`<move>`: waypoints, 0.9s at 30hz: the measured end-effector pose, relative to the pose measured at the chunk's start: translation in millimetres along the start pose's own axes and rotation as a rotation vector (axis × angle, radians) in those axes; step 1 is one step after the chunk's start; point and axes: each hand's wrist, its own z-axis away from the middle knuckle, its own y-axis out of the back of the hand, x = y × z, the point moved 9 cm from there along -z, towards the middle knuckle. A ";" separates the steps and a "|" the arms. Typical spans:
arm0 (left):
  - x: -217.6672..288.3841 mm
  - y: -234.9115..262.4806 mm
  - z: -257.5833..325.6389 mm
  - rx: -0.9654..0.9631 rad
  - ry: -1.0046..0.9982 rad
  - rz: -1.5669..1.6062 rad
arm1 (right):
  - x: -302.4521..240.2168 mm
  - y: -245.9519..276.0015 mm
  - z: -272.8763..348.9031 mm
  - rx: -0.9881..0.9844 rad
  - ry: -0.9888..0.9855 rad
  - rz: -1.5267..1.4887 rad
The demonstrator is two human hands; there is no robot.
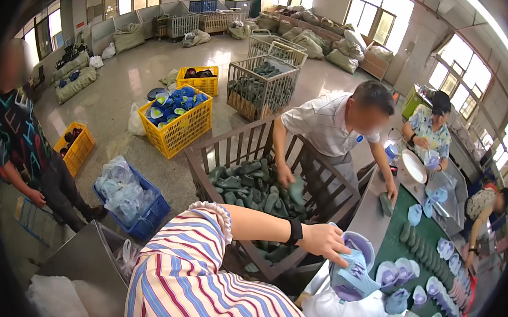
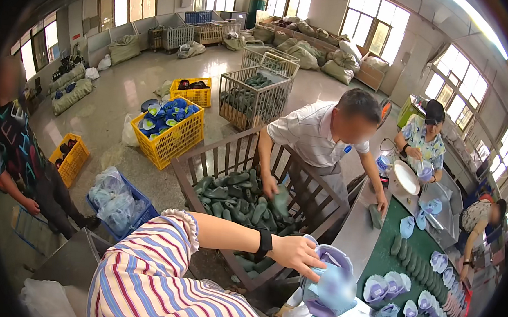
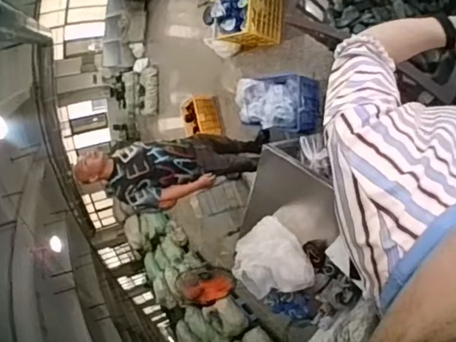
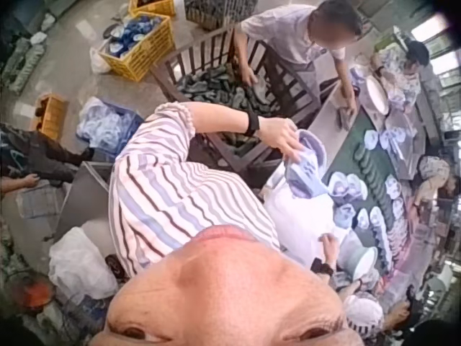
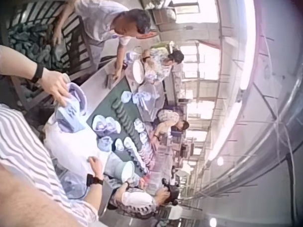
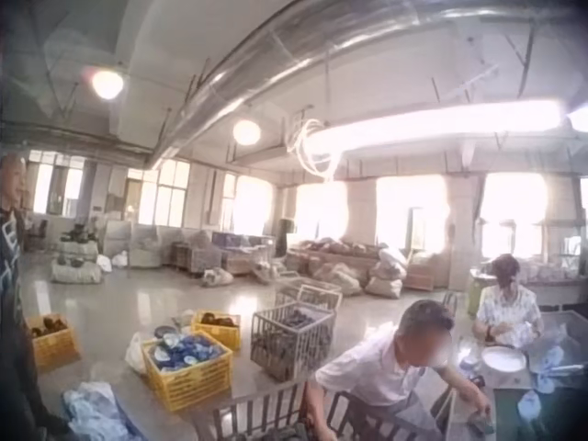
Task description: The person packs light blue and purple slippers into clear plastic bags at a factory workstation. They repeatedly pick up pairs of slippers, fold them, and place them into bags, then set the filled bags aside on the table.
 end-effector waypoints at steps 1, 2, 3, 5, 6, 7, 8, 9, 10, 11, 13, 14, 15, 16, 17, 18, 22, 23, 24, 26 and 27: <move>0.8 -0.9 0.1 -0.022 0.010 0.027 | -15.3 9.6 -12.8 0.220 0.085 0.177; 1.8 -2.4 -4.2 -0.028 0.014 0.058 | -30.5 13.6 -24.2 0.441 0.170 0.354; 2.7 -4.8 -7.4 -0.024 0.019 0.067 | -46.8 14.5 -31.5 0.666 0.256 0.536; 8.7 -11.6 -13.7 -0.016 0.018 0.093 | -72.3 -41.3 -39.8 0.821 0.379 0.917; 11.7 -10.8 -14.5 -0.008 0.022 0.100 | -83.5 -69.4 -46.2 0.808 0.432 1.030; 14.5 -9.7 -19.8 -0.012 -0.001 0.124 | -87.4 -90.8 -46.8 0.738 0.439 1.025; 13.0 -2.8 -15.0 0.022 -0.004 0.073 | -94.4 -117.7 -52.9 0.631 0.460 0.996; 14.7 2.0 -11.3 0.062 -0.013 0.038 | -96.0 -136.0 -52.1 0.524 0.453 0.943; 12.3 8.0 -5.1 0.075 0.005 0.051 | -97.6 -148.1 -50.1 0.434 0.450 0.891; 6.6 9.0 -0.6 0.046 0.045 0.044 | -95.9 -149.9 -49.3 0.361 0.442 0.842; -0.5 9.3 10.3 -0.014 0.132 0.035 | -90.7 -141.0 -50.3 0.244 0.421 0.736; -2.7 7.8 14.7 -0.034 0.149 0.021 | -89.7 -133.1 -52.2 0.189 0.405 0.665; -0.8 8.1 15.0 -0.034 0.144 0.027 | -79.8 -125.0 -48.9 0.130 0.371 0.578; 0.9 8.9 13.9 -0.028 0.139 0.030 | -69.9 -111.7 -44.4 0.071 0.326 0.468; 2.6 9.2 13.3 -0.022 0.134 0.036 | -57.1 -98.6 -39.5 0.002 0.268 0.326; 3.6 9.4 12.9 -0.014 0.145 0.067 | -45.1 -87.3 -33.9 -0.081 0.206 0.135; 8.8 5.8 11.2 -0.079 0.139 0.053 | -19.6 -69.9 -22.0 -0.293 0.054 -0.301; 9.2 8.1 12.1 -0.063 0.134 0.036 | -25.3 -69.8 -24.1 -0.250 0.136 -0.041; 10.0 11.0 14.1 -0.046 0.130 0.019 | -29.9 -71.0 -25.1 -0.191 0.209 0.241; 4.1 23.8 25.7 -0.049 0.189 -0.022 | -39.1 -74.5 -25.9 -0.074 0.273 0.550; 0.3 33.0 34.2 -0.052 0.219 -0.039 | -46.8 -75.0 -26.1 -0.039 0.270 0.502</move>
